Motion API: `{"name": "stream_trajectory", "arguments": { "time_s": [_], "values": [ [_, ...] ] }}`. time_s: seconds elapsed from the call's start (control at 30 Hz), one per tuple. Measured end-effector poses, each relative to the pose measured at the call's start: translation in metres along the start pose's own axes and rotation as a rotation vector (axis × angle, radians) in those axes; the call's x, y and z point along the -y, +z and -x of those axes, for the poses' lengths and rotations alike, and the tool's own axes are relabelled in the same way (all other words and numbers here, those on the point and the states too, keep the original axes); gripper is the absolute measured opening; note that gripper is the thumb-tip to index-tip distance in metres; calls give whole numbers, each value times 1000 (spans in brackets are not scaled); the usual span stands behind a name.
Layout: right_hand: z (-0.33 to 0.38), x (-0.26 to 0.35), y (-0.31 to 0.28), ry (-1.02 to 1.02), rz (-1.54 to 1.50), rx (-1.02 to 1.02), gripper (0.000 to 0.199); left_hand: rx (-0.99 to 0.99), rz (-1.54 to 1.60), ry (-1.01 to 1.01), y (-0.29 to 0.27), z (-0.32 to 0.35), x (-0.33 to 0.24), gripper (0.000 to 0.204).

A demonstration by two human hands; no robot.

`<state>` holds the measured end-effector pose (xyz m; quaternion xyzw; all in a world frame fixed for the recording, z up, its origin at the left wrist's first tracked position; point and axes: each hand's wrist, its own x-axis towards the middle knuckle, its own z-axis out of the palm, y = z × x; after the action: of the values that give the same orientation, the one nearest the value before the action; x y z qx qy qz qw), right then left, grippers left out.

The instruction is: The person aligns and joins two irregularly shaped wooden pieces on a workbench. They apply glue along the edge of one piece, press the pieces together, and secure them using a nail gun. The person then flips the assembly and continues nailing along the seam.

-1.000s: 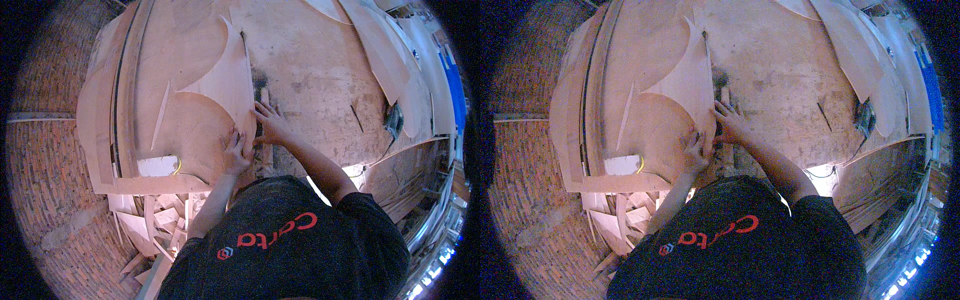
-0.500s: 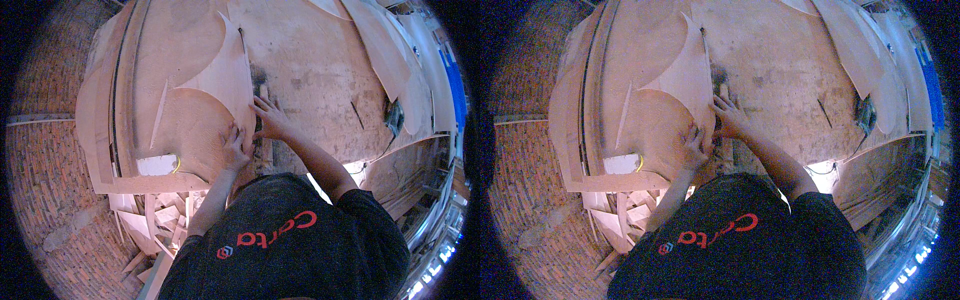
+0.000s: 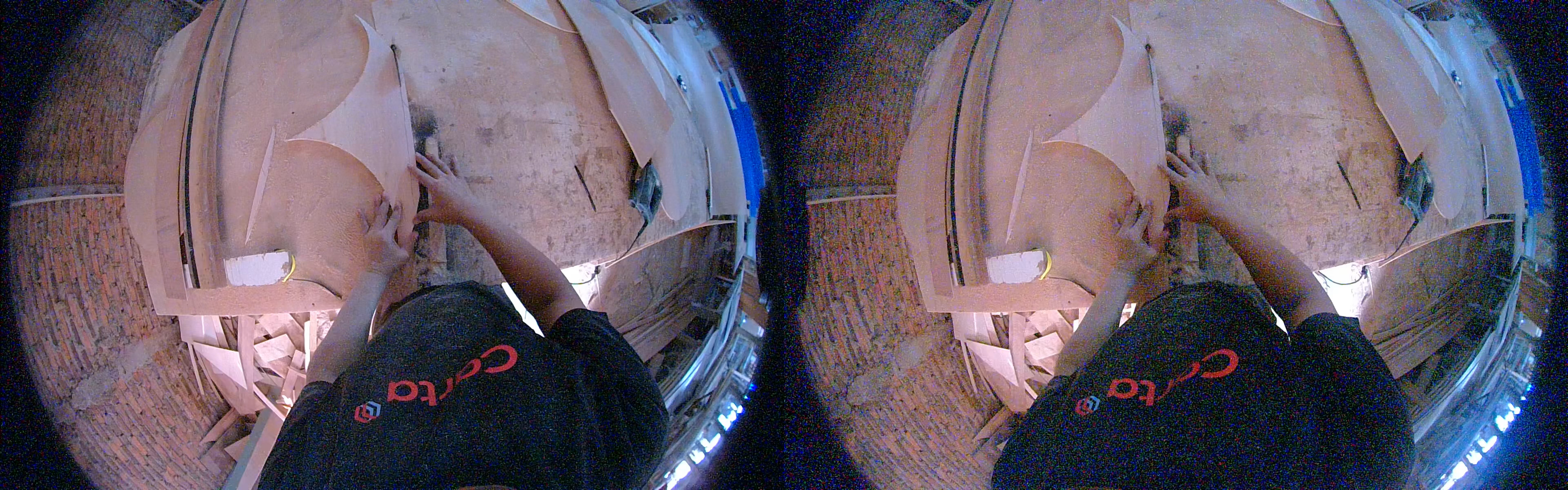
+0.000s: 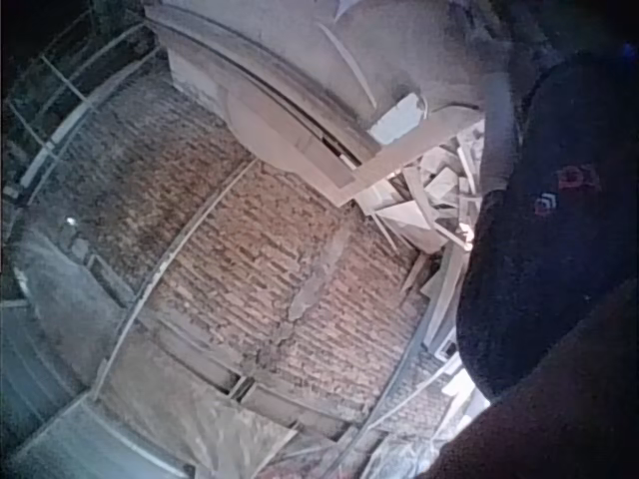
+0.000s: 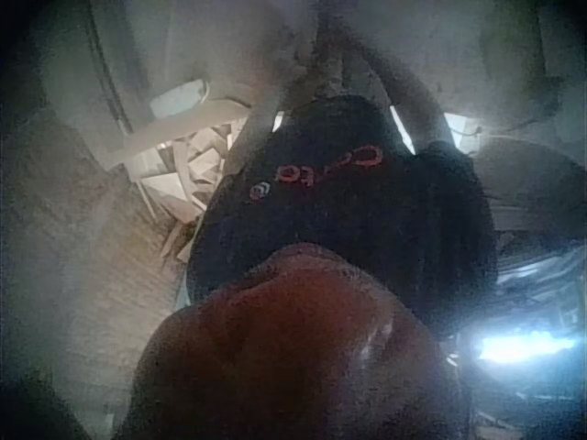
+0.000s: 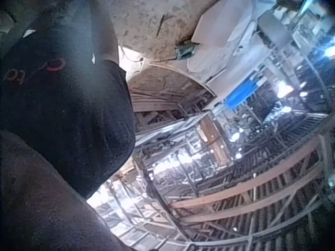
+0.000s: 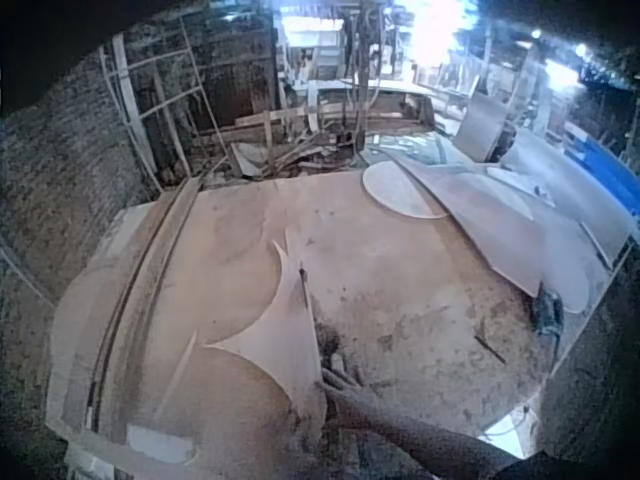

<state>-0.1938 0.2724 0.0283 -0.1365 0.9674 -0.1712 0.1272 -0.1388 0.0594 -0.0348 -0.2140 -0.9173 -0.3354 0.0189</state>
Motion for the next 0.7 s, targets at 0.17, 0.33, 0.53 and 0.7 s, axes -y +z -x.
{"name": "stream_trajectory", "arguments": {
  "time_s": [0.17,0.33,0.53,0.7],
  "values": [
    [10,8,4,52,-23,19,105,15,-16,-16,2,2,1,66],
    [21,18,8,119,-75,4,99,18,3,-22,2,0,0,65],
    [18,17,6,121,-73,3,98,34,-46,0,2,-5,2,67],
    [14,16,3,143,-60,45,99,30,0,-20,2,-9,1,69]
  ]
}}
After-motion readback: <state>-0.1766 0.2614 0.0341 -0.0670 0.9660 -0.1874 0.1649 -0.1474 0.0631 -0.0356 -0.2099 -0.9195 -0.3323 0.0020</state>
